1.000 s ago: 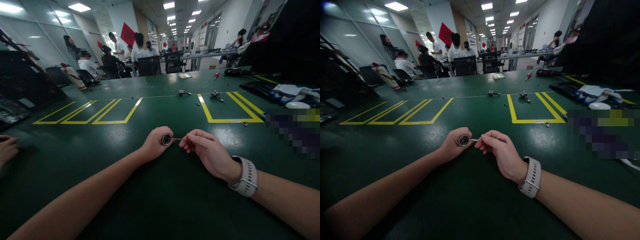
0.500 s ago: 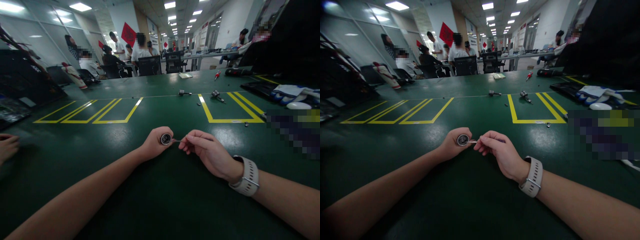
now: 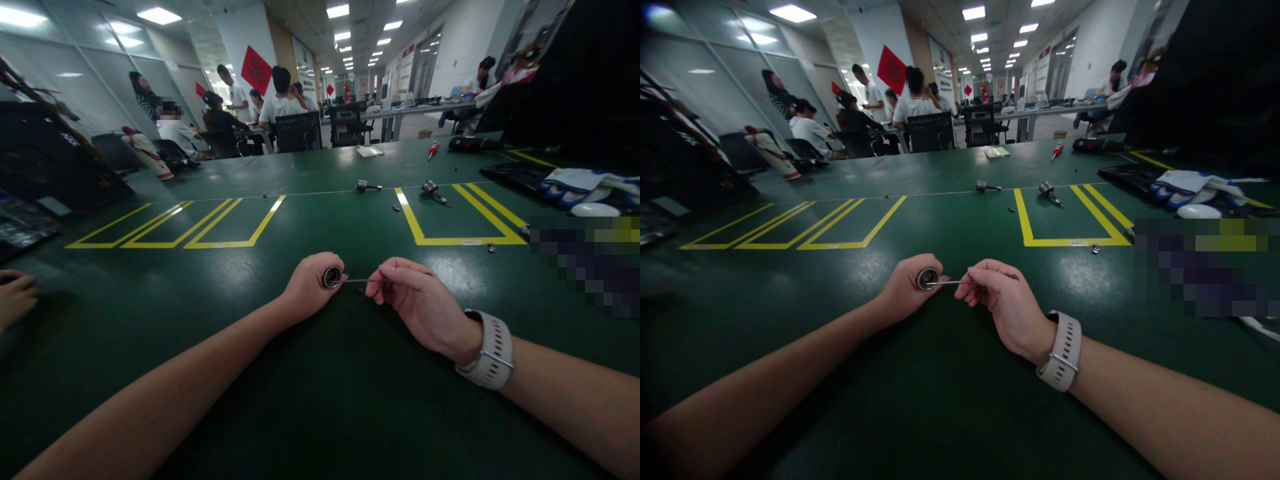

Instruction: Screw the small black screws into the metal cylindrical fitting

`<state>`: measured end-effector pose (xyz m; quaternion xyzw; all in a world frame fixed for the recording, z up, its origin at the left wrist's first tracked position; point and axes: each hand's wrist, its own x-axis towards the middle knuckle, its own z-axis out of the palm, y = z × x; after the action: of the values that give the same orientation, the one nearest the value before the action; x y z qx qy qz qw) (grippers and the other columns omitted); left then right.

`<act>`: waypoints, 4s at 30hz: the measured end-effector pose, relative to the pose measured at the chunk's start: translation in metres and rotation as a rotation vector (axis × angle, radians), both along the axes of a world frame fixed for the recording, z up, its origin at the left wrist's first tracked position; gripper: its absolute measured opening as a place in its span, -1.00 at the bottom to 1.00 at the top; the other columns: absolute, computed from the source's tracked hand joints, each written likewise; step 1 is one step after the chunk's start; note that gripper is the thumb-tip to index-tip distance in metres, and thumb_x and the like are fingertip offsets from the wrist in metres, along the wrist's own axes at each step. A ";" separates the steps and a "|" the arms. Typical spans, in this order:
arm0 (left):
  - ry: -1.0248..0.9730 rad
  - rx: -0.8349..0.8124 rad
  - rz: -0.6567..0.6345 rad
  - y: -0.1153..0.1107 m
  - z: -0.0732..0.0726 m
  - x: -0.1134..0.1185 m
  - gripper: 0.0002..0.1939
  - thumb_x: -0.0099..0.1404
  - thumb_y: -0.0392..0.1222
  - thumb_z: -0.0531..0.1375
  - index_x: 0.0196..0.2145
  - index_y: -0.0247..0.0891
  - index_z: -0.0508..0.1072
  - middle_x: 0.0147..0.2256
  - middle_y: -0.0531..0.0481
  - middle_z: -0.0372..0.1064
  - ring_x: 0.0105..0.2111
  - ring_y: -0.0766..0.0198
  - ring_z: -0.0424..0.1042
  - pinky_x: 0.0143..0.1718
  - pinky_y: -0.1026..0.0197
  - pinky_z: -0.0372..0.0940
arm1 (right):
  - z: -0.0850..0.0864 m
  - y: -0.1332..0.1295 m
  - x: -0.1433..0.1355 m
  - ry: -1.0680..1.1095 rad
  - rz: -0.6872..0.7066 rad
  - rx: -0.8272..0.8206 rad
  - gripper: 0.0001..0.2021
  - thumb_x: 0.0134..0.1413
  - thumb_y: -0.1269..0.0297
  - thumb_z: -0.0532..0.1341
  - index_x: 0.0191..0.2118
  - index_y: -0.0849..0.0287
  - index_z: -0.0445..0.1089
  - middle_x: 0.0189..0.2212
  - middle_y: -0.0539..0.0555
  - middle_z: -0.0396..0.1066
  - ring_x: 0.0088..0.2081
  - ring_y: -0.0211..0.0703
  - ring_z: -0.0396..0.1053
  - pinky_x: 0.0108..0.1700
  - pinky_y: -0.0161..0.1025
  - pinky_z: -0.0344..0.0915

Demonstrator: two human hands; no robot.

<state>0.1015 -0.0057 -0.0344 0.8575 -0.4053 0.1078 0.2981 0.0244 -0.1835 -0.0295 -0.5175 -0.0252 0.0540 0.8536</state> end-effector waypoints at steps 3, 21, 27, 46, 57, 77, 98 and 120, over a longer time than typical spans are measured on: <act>-0.010 0.004 0.024 0.000 -0.002 0.002 -0.87 0.15 -0.29 0.15 -0.52 -0.26 0.26 -0.53 0.10 0.22 -0.53 0.37 0.22 -0.49 0.30 0.12 | 0.001 0.001 0.000 0.008 -0.030 -0.015 -0.84 -0.02 0.32 0.17 -0.56 0.20 0.37 -0.59 0.02 0.38 -0.51 -0.25 0.26 -0.41 -0.27 0.15; -0.021 0.033 0.052 -0.001 -0.002 0.000 -0.88 0.16 -0.28 0.15 -0.51 -0.26 0.27 -0.53 0.09 0.24 -0.52 0.35 0.23 -0.48 0.29 0.13 | 0.003 0.001 -0.009 -0.292 -0.160 -0.457 -0.81 0.13 0.23 0.12 -0.47 0.14 0.35 -0.51 -0.01 0.33 -0.43 -0.21 0.28 -0.35 -0.21 0.19; -0.062 0.073 0.036 -0.001 -0.003 0.000 -0.87 0.16 -0.28 0.14 -0.53 -0.25 0.27 -0.54 0.10 0.25 -0.51 0.34 0.25 -0.45 0.26 0.11 | 0.009 0.010 -0.018 -0.595 -0.127 -0.853 -0.86 0.19 0.32 0.08 -0.35 0.15 0.34 -0.41 0.04 0.35 -0.34 -0.17 0.29 -0.26 -0.18 0.22; -0.016 0.001 0.002 0.000 -0.002 0.002 -0.86 0.16 -0.30 0.13 -0.52 -0.25 0.23 -0.53 0.11 0.19 -0.51 0.35 0.21 -0.45 0.27 0.10 | 0.001 0.005 -0.005 -0.161 -0.034 -0.357 -0.83 0.12 0.24 0.15 -0.39 0.19 0.42 -0.41 0.02 0.39 -0.31 -0.20 0.31 -0.22 -0.20 0.20; -0.112 0.111 -0.026 0.002 0.001 -0.002 -0.88 0.17 -0.34 0.10 -0.51 -0.26 0.26 -0.53 0.10 0.20 -0.49 0.32 0.22 -0.41 0.23 0.08 | 0.001 0.001 0.000 -0.004 0.080 -0.091 -0.85 0.09 0.31 0.18 -0.44 0.22 0.43 -0.44 0.03 0.40 -0.37 -0.25 0.31 -0.29 -0.25 0.23; -0.100 0.154 -0.014 0.000 0.002 -0.002 -0.88 0.16 -0.36 0.10 -0.51 -0.26 0.27 -0.52 0.07 0.24 -0.47 0.31 0.25 -0.40 0.23 0.10 | -0.001 0.003 -0.006 -0.204 -0.006 -0.400 -0.82 0.10 0.25 0.17 -0.43 0.20 0.43 -0.45 0.03 0.39 -0.40 -0.24 0.30 -0.33 -0.24 0.21; 0.108 -0.081 0.054 0.000 -0.004 0.003 -0.84 0.12 -0.24 0.18 -0.54 -0.27 0.24 -0.55 0.14 0.18 -0.55 0.40 0.18 -0.50 0.30 0.10 | 0.001 0.001 0.001 0.031 0.002 0.043 -0.85 -0.02 0.31 0.21 -0.54 0.21 0.40 -0.57 0.00 0.36 -0.51 -0.28 0.24 -0.43 -0.30 0.15; 0.071 -0.610 0.542 0.005 -0.007 0.013 -0.80 0.22 -0.04 0.11 -0.35 -0.22 0.25 -0.45 0.08 0.23 -0.43 0.31 0.26 -0.36 0.23 0.18 | 0.006 0.030 -0.006 -0.453 0.266 -0.880 -0.82 0.16 0.33 0.11 -0.14 0.04 0.38 -0.13 0.05 0.43 -0.03 -0.06 0.33 0.19 0.11 -0.04</act>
<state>0.1148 -0.0005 -0.0413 0.8088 -0.1038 0.2680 0.5131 0.0183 -0.1536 -0.0234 -0.8190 -0.2501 0.0540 0.5136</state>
